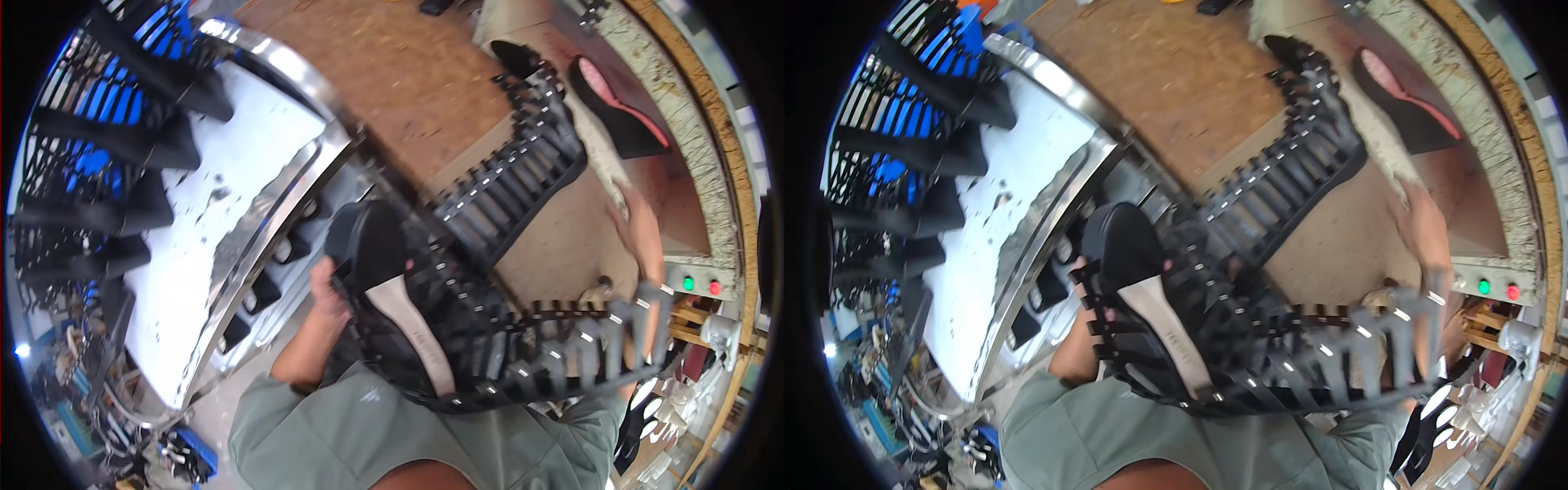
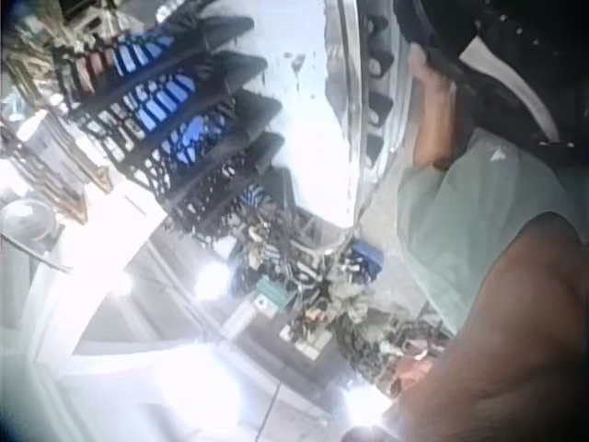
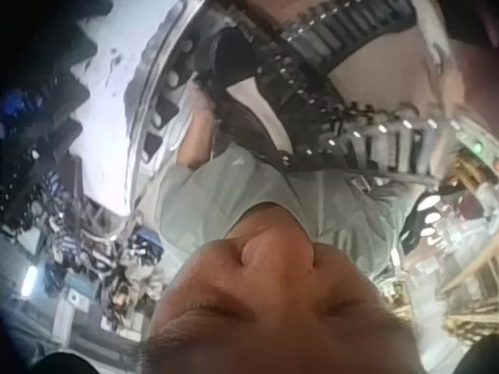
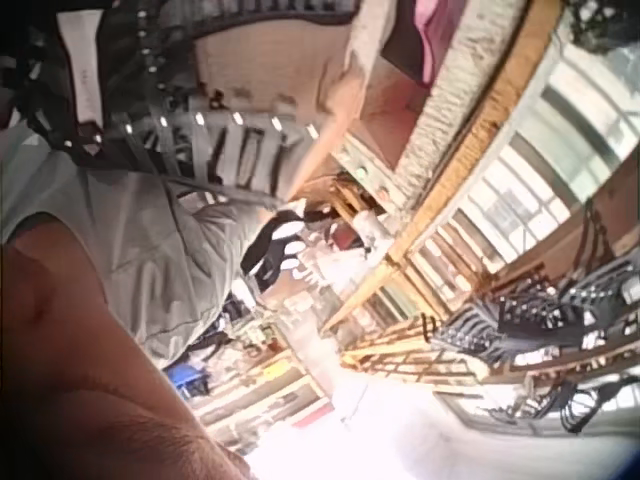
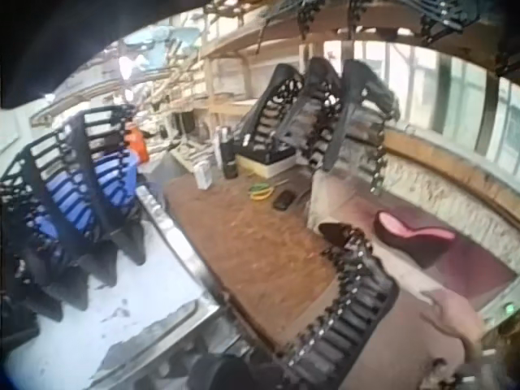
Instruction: Assembling and hammering soles onto high-heeled sandals in a shoe factory.
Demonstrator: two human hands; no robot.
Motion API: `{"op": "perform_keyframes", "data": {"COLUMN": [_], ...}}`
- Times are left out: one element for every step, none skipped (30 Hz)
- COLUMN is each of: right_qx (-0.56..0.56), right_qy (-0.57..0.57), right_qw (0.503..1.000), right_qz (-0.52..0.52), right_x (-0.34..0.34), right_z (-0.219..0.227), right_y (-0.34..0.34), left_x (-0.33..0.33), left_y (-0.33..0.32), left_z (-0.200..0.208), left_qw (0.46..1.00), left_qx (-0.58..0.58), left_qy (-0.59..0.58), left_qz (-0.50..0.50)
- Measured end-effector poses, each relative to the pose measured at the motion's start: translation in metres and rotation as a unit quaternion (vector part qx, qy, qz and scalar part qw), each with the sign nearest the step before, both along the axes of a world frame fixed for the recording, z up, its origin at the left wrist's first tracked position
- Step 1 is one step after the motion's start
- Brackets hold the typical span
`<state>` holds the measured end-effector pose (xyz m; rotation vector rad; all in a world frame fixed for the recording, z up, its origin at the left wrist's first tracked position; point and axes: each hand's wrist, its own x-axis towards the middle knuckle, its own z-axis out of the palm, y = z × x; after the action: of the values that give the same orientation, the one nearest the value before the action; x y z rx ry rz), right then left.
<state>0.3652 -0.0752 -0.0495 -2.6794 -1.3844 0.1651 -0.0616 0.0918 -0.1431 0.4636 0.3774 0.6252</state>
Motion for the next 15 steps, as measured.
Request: {"op": "perform_keyframes", "data": {"right_qx": [-0.092, -0.106, -0.120, -0.118, -0.117, -0.114, -0.121, -0.121, -0.124, -0.126, -0.124, -0.127, -0.131, -0.129, -0.104], "right_qy": [0.091, 0.130, 0.167, 0.169, 0.055, -0.059, -0.081, -0.082, -0.077, -0.072, -0.073, -0.017, 0.041, 0.041, 0.076], "right_qw": [0.991, 0.986, 0.978, 0.977, 0.992, 0.991, 0.989, 0.989, 0.989, 0.989, 0.989, 0.991, 0.989, 0.990, 0.991], "right_qz": [-0.023, -0.026, -0.036, -0.045, -0.010, 0.033, 0.004, -0.002, -0.007, -0.013, -0.015, -0.032, -0.048, -0.043, -0.026], "right_x": [-0.034, -0.049, -0.059, -0.073, -0.095, -0.118, -0.134, -0.137, -0.140, -0.142, -0.141, -0.134, -0.128, -0.121, -0.114], "right_z": [0.016, 0.002, -0.016, -0.027, -0.035, -0.039, -0.036, -0.036, -0.035, -0.035, -0.033, -0.029, -0.029, -0.032, -0.036], "right_y": [-0.022, -0.059, -0.092, -0.102, -0.109, -0.110, -0.101, -0.103, -0.106, -0.108, -0.112, -0.118, -0.123, -0.127, -0.131], "left_x": [0.001, 0.001, 0.004, 0.008, 0.009, 0.002, -0.004, -0.008, -0.011, -0.015, -0.022, -0.028, -0.036, -0.044, -0.051], "left_y": [-0.006, -0.012, -0.020, -0.029, -0.038, -0.047, -0.055, -0.061, -0.069, -0.072, -0.073, -0.074, -0.074, -0.074, -0.076], "left_z": [0.012, 0.019, 0.026, 0.030, 0.033, 0.037, 0.039, 0.041, 0.042, 0.042, 0.042, 0.042, 0.042, 0.041, 0.041], "left_qw": [1.000, 1.000, 1.000, 0.997, 0.991, 0.991, 0.991, 0.988, 0.989, 0.988, 0.987, 0.986, 0.987, 0.985, 0.982], "left_qx": [0.002, 0.005, 0.004, -0.024, -0.056, -0.057, -0.023, 0.014, -0.004, -0.002, 0.004, 0.011, 0.013, 0.034, 0.055], "left_qy": [0.003, 0.000, 0.003, -0.033, -0.067, -0.062, -0.038, -0.017, -0.029, -0.030, -0.030, -0.030, -0.029, -0.013, 0.003], "left_qz": [-0.003, -0.010, -0.019, -0.058, -0.100, -0.103, -0.127, -0.152, -0.145, -0.149, -0.157, -0.161, -0.159, -0.171, -0.181]}}
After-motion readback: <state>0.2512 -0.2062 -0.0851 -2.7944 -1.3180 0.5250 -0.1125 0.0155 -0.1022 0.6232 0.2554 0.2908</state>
